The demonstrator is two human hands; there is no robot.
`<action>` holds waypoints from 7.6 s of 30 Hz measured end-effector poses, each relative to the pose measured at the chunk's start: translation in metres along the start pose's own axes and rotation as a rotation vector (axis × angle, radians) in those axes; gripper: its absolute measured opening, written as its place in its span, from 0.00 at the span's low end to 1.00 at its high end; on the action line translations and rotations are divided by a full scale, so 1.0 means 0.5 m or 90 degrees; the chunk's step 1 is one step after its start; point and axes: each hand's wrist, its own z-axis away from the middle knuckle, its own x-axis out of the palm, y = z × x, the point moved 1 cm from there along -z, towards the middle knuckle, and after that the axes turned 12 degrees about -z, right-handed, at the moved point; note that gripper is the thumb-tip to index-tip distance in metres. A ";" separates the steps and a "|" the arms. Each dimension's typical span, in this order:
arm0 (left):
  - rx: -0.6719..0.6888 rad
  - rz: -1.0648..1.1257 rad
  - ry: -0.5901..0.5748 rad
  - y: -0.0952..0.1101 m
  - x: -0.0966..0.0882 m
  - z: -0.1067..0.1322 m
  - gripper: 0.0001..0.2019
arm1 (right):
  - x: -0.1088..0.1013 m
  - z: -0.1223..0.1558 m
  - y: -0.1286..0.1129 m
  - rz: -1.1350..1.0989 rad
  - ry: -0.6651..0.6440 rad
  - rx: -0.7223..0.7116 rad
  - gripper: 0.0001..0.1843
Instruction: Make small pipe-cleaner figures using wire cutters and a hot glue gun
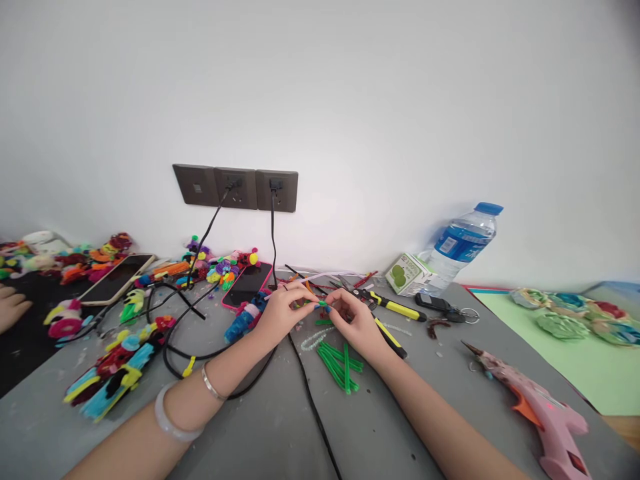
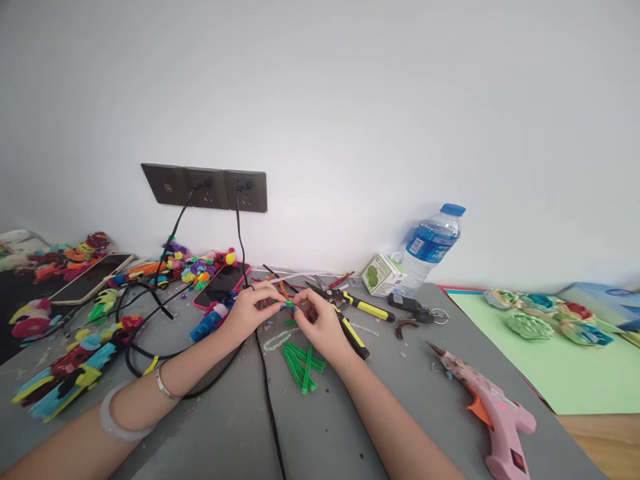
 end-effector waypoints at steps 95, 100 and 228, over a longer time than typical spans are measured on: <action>-0.026 -0.030 -0.020 0.006 0.002 0.001 0.04 | -0.002 0.003 -0.005 -0.028 -0.029 -0.007 0.01; -0.029 -0.029 -0.025 0.007 0.001 0.001 0.04 | -0.002 0.003 -0.006 -0.030 -0.027 -0.006 0.02; -0.045 -0.031 -0.051 0.009 0.002 0.002 0.03 | -0.001 0.003 0.000 -0.040 -0.039 -0.004 0.02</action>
